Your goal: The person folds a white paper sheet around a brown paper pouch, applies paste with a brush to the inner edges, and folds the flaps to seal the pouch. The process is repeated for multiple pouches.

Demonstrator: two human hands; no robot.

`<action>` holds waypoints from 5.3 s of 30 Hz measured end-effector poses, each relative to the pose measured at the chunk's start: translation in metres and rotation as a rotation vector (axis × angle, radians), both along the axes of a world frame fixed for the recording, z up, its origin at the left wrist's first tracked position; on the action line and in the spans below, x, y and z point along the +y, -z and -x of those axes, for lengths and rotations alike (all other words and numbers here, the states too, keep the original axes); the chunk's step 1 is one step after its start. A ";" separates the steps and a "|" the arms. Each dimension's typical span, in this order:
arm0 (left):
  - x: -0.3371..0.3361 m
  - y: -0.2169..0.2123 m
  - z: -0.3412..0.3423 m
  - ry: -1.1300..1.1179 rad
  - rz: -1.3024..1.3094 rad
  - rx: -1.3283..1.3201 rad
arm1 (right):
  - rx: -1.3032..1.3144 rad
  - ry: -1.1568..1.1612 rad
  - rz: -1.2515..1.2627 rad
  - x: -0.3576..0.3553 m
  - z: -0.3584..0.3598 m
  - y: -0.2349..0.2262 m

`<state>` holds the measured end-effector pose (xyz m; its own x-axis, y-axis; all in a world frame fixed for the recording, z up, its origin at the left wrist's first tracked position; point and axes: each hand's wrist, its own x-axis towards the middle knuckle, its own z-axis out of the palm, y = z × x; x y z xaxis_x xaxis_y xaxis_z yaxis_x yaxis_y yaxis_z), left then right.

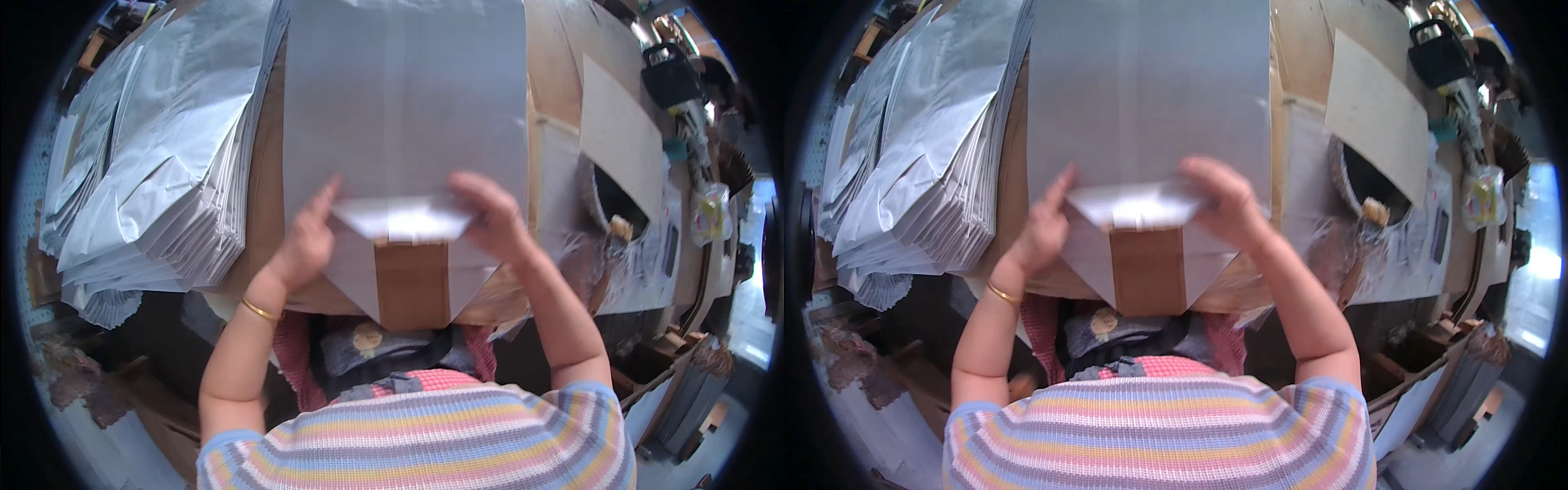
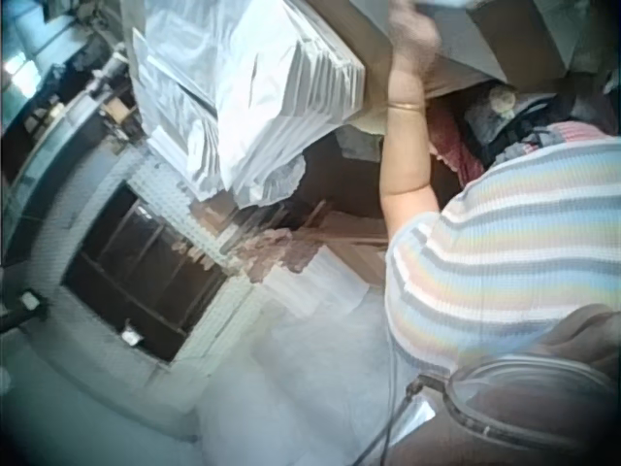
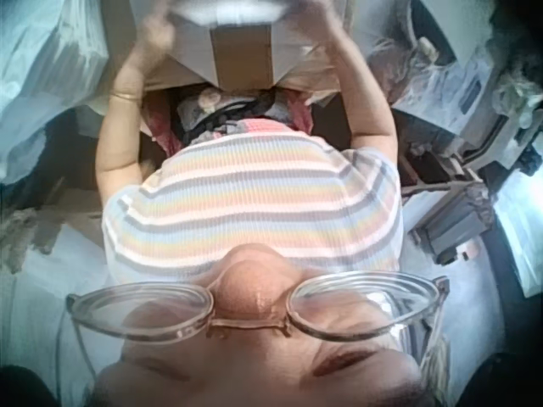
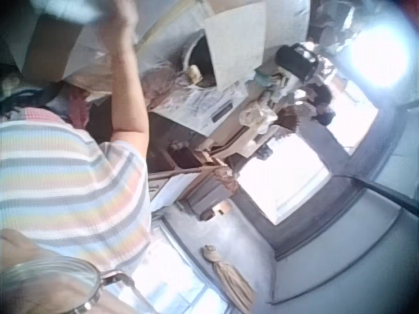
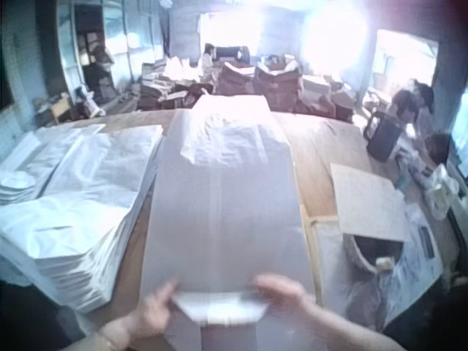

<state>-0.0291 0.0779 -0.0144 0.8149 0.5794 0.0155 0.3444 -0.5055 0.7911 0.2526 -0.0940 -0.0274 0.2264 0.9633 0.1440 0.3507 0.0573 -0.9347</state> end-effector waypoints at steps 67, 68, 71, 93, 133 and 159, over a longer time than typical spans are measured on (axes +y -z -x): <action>0.022 -0.030 -0.064 -0.113 0.172 -0.030 | -0.139 0.143 -0.197 0.066 0.118 -0.033; 0.025 -0.025 -0.068 -0.126 0.005 -0.002 | -0.207 0.111 -0.181 0.060 0.121 -0.036; 0.022 -0.025 -0.075 -0.114 0.121 -0.042 | -0.340 0.079 -0.205 0.045 0.105 -0.039; 0.015 -0.021 -0.064 -0.117 0.275 -0.168 | -0.270 0.399 0.016 0.027 0.040 -0.038; 0.034 -0.029 -0.112 0.039 -0.015 0.088 | -1.273 -0.559 0.030 0.020 0.038 -0.074; -0.011 -0.074 -0.041 0.201 -0.506 0.792 | -1.215 -0.304 0.912 0.015 0.012 -0.085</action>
<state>0.0118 0.0667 0.0598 0.7795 0.5038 -0.3722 0.5550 -0.8310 0.0377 0.2404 -0.0789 0.0579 0.1983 0.8102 -0.5516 0.9797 -0.1462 0.1374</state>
